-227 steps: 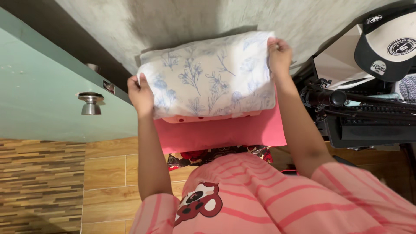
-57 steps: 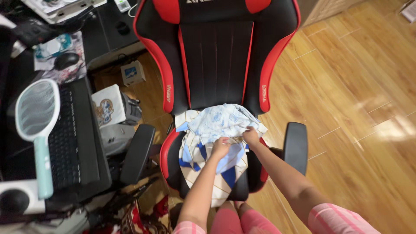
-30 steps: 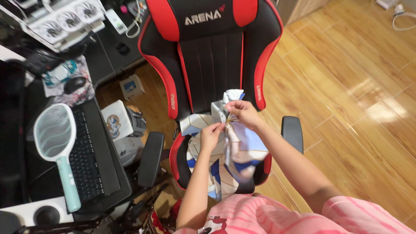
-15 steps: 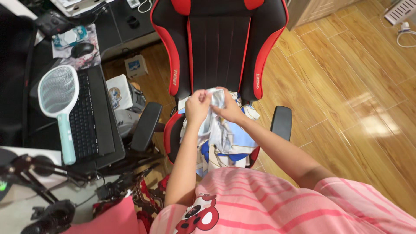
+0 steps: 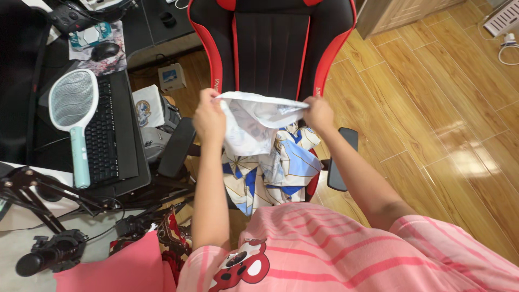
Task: The person folds a light-colored patterned cloth by hand, repeatedly unfolding and refolding it to achieve a neat rectangular shape. The folded cloth is placed on a stack of pillows on a nearby surface.
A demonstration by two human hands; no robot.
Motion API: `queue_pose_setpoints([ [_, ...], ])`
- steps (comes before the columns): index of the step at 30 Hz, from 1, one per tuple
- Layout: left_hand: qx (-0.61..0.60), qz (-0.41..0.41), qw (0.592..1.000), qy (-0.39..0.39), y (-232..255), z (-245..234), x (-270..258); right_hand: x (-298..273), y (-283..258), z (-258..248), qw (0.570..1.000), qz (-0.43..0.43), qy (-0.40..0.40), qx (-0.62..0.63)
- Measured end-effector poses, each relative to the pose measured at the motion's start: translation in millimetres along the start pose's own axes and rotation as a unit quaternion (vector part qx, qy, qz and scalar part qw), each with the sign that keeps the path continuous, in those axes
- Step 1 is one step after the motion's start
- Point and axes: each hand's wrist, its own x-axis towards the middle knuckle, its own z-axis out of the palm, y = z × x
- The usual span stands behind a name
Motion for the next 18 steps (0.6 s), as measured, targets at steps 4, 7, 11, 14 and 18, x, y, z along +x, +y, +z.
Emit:
queue_pose_setpoints([
  [4,0.112,0.074,0.991,0.021,-34,-6,-1,15,41,12,0.958,0.177,0.053,0.22],
  [7,0.204,0.071,0.976,-0.017,-66,1,3,35,54,21,0.908,0.081,0.191,0.363],
  [11,0.183,-0.077,0.98,0.022,-113,-16,18,56,58,-16,0.925,0.162,0.21,0.272],
  [14,0.127,-0.074,0.989,0.014,-123,-37,18,51,33,-55,0.987,0.079,0.118,0.073],
  [18,-0.074,0.125,0.974,-0.175,-61,-18,0,28,-49,-72,0.967,-0.151,-0.085,0.187],
])
